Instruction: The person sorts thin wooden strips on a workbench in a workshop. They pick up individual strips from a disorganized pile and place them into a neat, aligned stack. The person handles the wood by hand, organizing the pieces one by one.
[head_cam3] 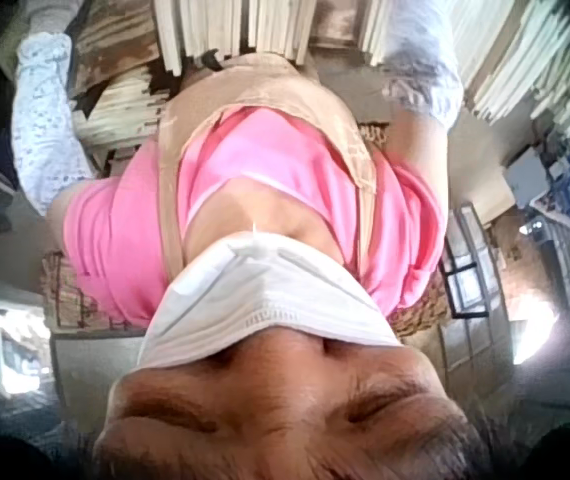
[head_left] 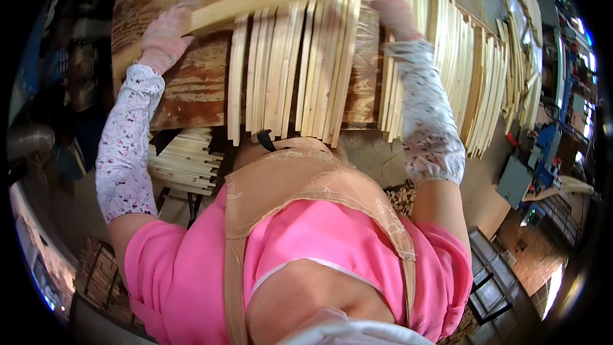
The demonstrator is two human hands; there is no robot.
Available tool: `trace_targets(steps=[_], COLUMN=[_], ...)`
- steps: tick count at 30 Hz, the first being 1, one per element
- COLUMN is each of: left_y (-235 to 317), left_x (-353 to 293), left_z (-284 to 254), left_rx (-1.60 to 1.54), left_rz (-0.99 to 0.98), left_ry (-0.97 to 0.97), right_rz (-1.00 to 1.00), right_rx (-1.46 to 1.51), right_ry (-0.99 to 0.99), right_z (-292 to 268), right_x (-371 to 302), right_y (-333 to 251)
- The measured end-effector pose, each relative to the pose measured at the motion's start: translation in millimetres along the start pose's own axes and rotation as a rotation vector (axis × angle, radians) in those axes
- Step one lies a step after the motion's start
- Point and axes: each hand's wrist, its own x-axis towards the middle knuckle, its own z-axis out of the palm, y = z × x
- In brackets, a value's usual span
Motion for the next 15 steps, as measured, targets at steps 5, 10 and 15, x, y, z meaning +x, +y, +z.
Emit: trace_targets(steps=[5, 10, 15], left_y=[-40.8, -4.6, 78.2], left_x=[-64.1, -73.2, -12.4], left_z=[71.1, 73.0, 104.0], left_rx=[-0.225, 0.083, -0.177], left_rz=[-0.831, -0.702, -0.374], left_ry=[-0.187, 0.061, 0.009], right_rz=[0.158, 0.342, 0.388], right_rx=[0.104, 0.114, -0.063], right_ry=[0.123, 0.198, 0.098], right_z=[24.6, 69.0, 71.4], right_x=[-10.1, -34.1, -14.8], right_y=[90.6, 119.0, 78.2])
